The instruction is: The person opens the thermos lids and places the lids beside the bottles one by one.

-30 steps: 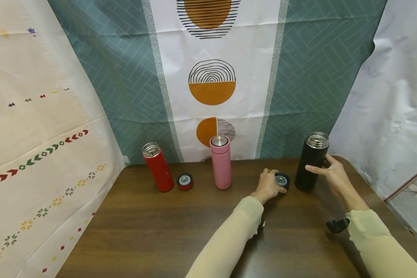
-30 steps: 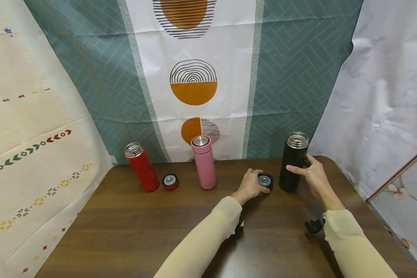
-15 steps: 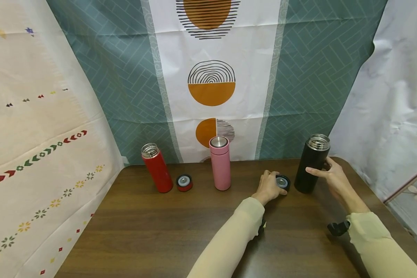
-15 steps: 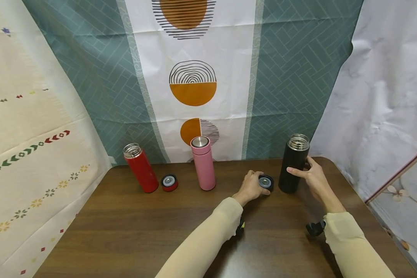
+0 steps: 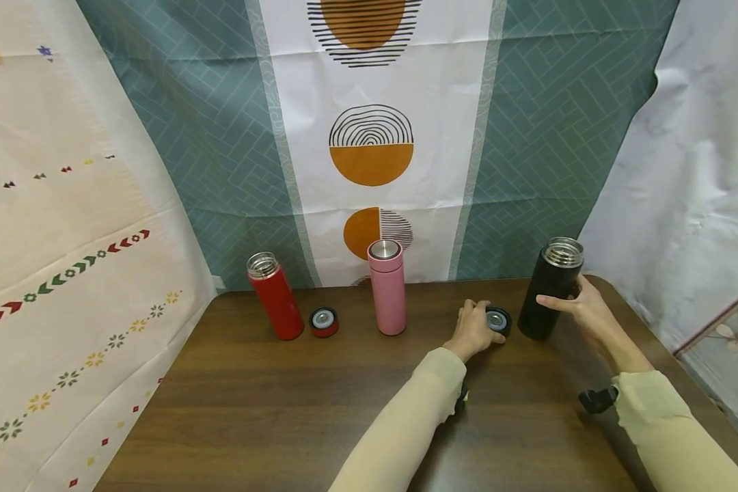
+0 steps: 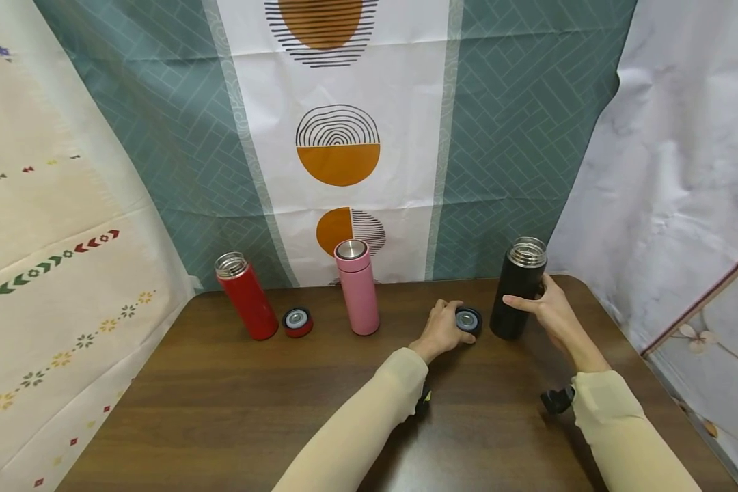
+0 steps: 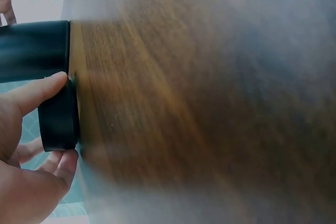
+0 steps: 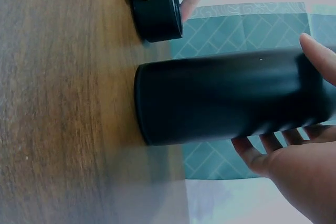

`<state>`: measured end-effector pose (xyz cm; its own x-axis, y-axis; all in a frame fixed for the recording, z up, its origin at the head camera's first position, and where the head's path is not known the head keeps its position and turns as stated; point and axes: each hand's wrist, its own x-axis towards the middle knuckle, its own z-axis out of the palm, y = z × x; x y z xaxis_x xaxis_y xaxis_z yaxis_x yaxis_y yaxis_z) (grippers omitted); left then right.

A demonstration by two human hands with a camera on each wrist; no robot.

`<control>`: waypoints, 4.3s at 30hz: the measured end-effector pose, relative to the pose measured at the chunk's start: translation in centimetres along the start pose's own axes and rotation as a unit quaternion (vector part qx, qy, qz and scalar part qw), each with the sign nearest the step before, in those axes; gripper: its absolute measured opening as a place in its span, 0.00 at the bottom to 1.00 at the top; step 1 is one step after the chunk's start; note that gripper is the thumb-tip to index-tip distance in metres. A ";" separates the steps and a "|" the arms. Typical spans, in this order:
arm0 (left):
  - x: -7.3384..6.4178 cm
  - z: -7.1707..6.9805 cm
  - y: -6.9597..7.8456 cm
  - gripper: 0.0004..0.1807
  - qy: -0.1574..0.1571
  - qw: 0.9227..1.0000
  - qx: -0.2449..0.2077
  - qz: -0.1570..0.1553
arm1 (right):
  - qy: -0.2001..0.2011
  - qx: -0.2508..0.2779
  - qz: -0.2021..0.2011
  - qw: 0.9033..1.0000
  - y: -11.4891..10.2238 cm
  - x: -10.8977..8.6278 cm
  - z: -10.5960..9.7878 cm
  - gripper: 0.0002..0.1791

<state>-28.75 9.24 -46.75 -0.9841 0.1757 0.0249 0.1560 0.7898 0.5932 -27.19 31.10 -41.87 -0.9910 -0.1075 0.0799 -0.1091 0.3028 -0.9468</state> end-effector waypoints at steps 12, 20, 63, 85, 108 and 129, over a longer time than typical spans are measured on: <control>-0.1 -0.7 -0.2 0.49 0.007 0.999 -0.046 0.009 | 0.033 -0.048 -0.037 0.998 -0.9 0.1 -0.1 0.48; -0.6 -2.6 -0.8 0.47 0.005 0.993 -0.107 0.049 | 0.124 -0.113 -0.078 0.983 -3.0 -0.6 0.2 0.53; -4.4 -13.2 -0.3 0.40 0.055 0.958 -0.235 0.157 | 0.237 -0.070 -0.312 0.917 -10.9 -2.4 4.3 0.44; -7.5 -17.6 -1.9 0.37 0.110 0.940 -0.243 0.214 | 0.145 -0.052 -0.326 0.933 -11.8 -2.2 8.1 0.46; -9.6 -22.3 -6.9 0.35 0.188 0.909 -0.318 0.192 | 0.048 -0.006 -0.309 0.950 -13.1 -2.4 13.3 0.42; -9.7 -22.5 -10.4 0.33 0.209 0.905 -0.340 0.150 | 0.020 -0.028 -0.314 0.949 -13.4 -2.0 15.5 0.41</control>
<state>-22.70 -13.92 -35.02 -0.8743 -0.0280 0.4846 0.4731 0.1745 0.8636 -22.57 12.58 -34.15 -0.7312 -0.2484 0.6353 -0.6819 0.2410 -0.6906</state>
